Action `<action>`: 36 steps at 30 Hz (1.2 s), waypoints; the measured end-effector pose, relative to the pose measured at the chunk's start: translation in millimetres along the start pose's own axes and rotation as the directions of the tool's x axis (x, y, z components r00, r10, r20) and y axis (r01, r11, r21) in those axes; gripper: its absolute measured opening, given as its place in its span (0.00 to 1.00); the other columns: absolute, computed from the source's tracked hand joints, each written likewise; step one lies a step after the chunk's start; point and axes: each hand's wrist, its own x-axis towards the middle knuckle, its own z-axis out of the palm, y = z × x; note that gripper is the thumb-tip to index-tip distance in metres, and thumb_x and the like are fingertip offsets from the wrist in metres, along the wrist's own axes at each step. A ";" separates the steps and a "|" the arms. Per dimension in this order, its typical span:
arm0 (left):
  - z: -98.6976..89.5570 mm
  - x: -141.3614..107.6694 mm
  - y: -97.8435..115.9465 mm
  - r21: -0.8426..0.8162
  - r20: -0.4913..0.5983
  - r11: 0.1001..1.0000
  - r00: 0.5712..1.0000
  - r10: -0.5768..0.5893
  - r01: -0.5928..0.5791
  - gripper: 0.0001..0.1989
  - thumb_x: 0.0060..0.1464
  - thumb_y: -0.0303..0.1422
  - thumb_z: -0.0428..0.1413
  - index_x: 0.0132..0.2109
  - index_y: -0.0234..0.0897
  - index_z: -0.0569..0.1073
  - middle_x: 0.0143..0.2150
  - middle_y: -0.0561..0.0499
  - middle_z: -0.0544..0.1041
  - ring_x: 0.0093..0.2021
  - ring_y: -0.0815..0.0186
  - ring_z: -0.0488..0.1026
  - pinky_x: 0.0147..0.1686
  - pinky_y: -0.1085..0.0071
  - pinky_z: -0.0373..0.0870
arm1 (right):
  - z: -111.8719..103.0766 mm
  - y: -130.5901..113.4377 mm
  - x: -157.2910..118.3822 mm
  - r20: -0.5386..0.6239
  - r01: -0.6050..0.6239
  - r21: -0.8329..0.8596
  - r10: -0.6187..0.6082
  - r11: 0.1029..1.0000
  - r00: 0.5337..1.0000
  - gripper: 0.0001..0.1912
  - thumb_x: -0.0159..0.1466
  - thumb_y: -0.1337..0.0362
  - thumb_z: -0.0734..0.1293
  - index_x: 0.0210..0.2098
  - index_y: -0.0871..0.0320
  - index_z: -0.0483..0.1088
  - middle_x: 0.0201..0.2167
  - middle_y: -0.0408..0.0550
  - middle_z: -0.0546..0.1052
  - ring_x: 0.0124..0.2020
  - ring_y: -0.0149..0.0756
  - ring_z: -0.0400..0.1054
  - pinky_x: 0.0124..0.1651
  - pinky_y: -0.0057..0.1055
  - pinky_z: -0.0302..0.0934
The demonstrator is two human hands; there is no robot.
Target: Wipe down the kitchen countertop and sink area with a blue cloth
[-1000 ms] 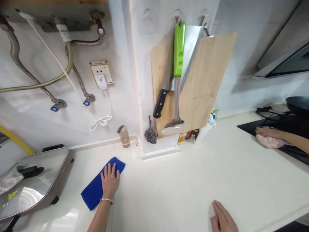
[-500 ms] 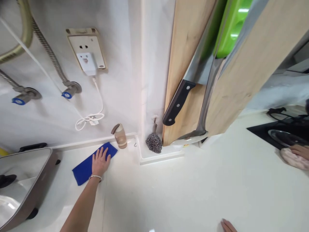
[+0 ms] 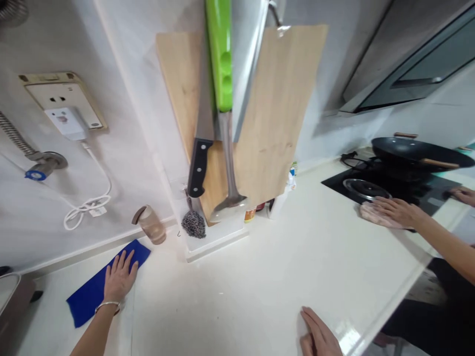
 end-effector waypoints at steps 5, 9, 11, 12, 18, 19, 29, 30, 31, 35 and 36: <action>3.8 -46.9 4.2 0.012 -0.031 0.997 0.997 0.076 -0.076 0.32 0.64 0.48 0.34 0.70 0.42 0.57 0.74 0.46 0.54 0.74 0.52 0.48 0.70 0.46 0.47 | -1.3 -16.6 2.8 -0.047 -0.025 0.013 0.025 1.000 0.999 0.24 0.68 0.62 0.57 0.62 0.56 0.61 0.61 0.55 0.69 0.60 0.47 0.66 0.59 0.50 0.67; 3.2 -83.2 18.7 0.030 -0.053 0.991 0.990 0.132 -0.131 0.32 0.64 0.47 0.35 0.69 0.42 0.58 0.74 0.45 0.56 0.74 0.52 0.49 0.69 0.45 0.48 | -0.8 -20.7 5.5 -0.110 -0.008 0.031 0.011 0.999 0.994 0.23 0.68 0.63 0.57 0.62 0.57 0.60 0.60 0.56 0.69 0.60 0.46 0.66 0.60 0.50 0.66; 1.9 -100.5 29.8 0.038 -0.056 0.986 0.985 0.166 -0.164 0.31 0.64 0.46 0.35 0.69 0.42 0.59 0.73 0.45 0.56 0.74 0.52 0.50 0.69 0.45 0.50 | -0.4 -21.5 6.3 -0.132 -0.009 0.042 0.014 0.999 0.991 0.23 0.68 0.64 0.57 0.62 0.57 0.61 0.60 0.56 0.70 0.60 0.46 0.66 0.60 0.49 0.66; 1.2 -109.0 35.9 0.040 -0.054 0.983 0.982 0.181 -0.179 0.31 0.64 0.46 0.35 0.69 0.42 0.59 0.73 0.45 0.56 0.73 0.52 0.50 0.69 0.45 0.50 | -0.4 -21.9 6.8 -0.143 -0.010 0.047 0.016 0.999 0.990 0.23 0.68 0.64 0.57 0.62 0.57 0.61 0.60 0.56 0.70 0.60 0.46 0.66 0.59 0.49 0.66; -1.5 -160.1 79.4 0.029 -0.054 0.956 0.954 0.294 -0.293 0.29 0.64 0.44 0.39 0.69 0.44 0.59 0.73 0.47 0.57 0.73 0.53 0.51 0.69 0.45 0.51 | -3.2 -25.5 10.3 -0.199 -0.015 0.090 0.033 0.996 0.979 0.22 0.67 0.66 0.57 0.60 0.57 0.64 0.59 0.54 0.71 0.59 0.44 0.66 0.59 0.48 0.67; -1.9 -168.8 87.7 0.027 -0.049 0.948 0.947 0.317 -0.316 0.28 0.64 0.43 0.39 0.69 0.44 0.59 0.73 0.47 0.57 0.73 0.54 0.51 0.70 0.45 0.51 | -4.0 -26.0 10.7 -0.202 -0.013 0.096 0.032 0.995 0.979 0.22 0.67 0.66 0.57 0.60 0.57 0.64 0.59 0.55 0.71 0.59 0.44 0.66 0.59 0.48 0.66; 1.6 -249.1 167.4 -0.008 0.026 0.859 0.859 0.511 -0.511 0.28 0.65 0.40 0.41 0.71 0.47 0.52 0.74 0.47 0.53 0.73 0.52 0.49 0.69 0.41 0.52 | -4.5 -30.1 12.2 -0.239 -0.016 0.159 0.054 0.987 0.970 0.20 0.66 0.68 0.57 0.57 0.58 0.67 0.57 0.54 0.72 0.59 0.43 0.66 0.60 0.48 0.65; 4.6 -255.9 175.1 -0.018 0.029 0.848 0.848 0.530 -0.529 0.29 0.65 0.40 0.41 0.71 0.48 0.51 0.74 0.48 0.52 0.74 0.52 0.49 0.69 0.40 0.53 | -3.5 -30.0 12.0 -0.247 -0.015 0.165 0.056 0.986 0.967 0.20 0.66 0.68 0.57 0.56 0.58 0.67 0.57 0.54 0.72 0.59 0.43 0.66 0.60 0.47 0.65; 7.8 -262.4 183.2 -0.028 0.029 0.836 0.835 0.549 -0.548 0.29 0.65 0.40 0.42 0.71 0.49 0.49 0.74 0.48 0.51 0.74 0.51 0.48 0.69 0.39 0.54 | -2.6 -29.8 11.8 -0.254 -0.014 0.170 0.058 0.985 0.966 0.20 0.66 0.68 0.57 0.56 0.58 0.67 0.57 0.54 0.72 0.59 0.43 0.66 0.60 0.47 0.66; 19.0 -282.8 220.6 -0.074 0.034 0.774 0.774 0.633 -0.629 0.33 0.64 0.40 0.44 0.72 0.55 0.43 0.75 0.49 0.48 0.74 0.49 0.47 0.67 0.37 0.56 | -0.8 -29.3 10.4 -0.272 -0.010 0.179 0.060 0.984 0.960 0.19 0.67 0.67 0.57 0.56 0.58 0.67 0.57 0.54 0.73 0.58 0.43 0.66 0.60 0.48 0.66; 20.4 -285.8 231.0 -0.090 0.044 0.757 0.757 0.652 -0.647 0.33 0.64 0.41 0.44 0.72 0.55 0.42 0.75 0.49 0.47 0.74 0.49 0.47 0.67 0.37 0.56 | -1.2 -29.4 10.1 -0.277 -0.012 0.185 0.063 0.983 0.959 0.19 0.67 0.67 0.57 0.56 0.58 0.67 0.56 0.54 0.73 0.58 0.43 0.67 0.60 0.48 0.66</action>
